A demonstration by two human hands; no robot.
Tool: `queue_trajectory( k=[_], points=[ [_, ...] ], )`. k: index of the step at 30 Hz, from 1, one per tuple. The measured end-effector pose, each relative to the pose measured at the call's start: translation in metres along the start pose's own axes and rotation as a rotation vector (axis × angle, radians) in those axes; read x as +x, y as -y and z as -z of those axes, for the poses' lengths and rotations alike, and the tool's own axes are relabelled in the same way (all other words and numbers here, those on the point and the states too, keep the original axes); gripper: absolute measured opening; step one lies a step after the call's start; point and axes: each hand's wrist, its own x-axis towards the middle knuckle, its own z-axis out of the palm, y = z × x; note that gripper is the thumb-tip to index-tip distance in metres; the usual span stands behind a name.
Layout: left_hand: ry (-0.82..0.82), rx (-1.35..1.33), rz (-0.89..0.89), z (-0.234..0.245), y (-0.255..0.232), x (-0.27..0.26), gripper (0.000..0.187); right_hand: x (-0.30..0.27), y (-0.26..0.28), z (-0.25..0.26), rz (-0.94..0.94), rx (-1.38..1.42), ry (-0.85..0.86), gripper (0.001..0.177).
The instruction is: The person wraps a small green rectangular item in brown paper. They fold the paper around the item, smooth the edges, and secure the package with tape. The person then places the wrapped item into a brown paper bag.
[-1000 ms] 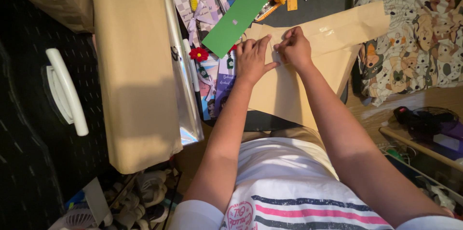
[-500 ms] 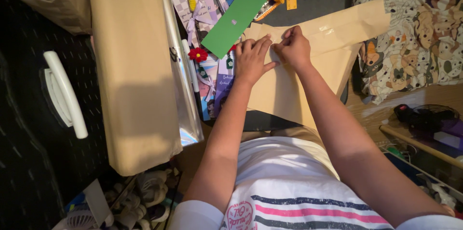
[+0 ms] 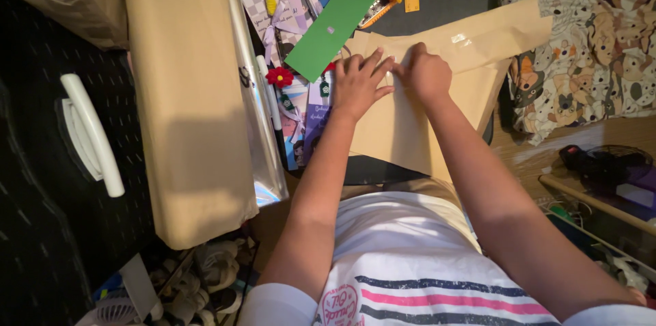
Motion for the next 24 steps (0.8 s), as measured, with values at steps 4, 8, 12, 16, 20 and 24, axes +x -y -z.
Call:
queue_trajectory(
  k=[4, 8, 12, 16, 20, 24],
  points=[
    [0.069, 0.087, -0.028, -0.002, 0.000, 0.004, 0.074, -0.005, -0.003, 0.008, 0.070, 0.024, 0.030, 0.067],
    [0.097, 0.120, -0.004, 0.002, -0.004, 0.007, 0.081, -0.006, 0.003, 0.023, 0.072, 0.105, 0.034, 0.075],
    [0.140, 0.112, 0.027, 0.011, -0.007, 0.010, 0.088, 0.006, 0.015, 0.039, -0.109, 0.129, 0.174, 0.055],
    [0.098, 0.143, 0.053, 0.021, -0.014, 0.016, 0.102, 0.026, 0.017, 0.046, -0.321, 0.316, 0.370, 0.036],
    [0.221, 0.071, 0.097, 0.028, -0.019, 0.030, 0.088, 0.021, 0.006, 0.038, -0.407, 0.753, 0.149, 0.035],
    [0.285, -0.047, 0.116, 0.014, -0.030, 0.047, 0.074, -0.003, -0.025, 0.040, -0.386, 0.671, 0.157, 0.042]
  ],
)
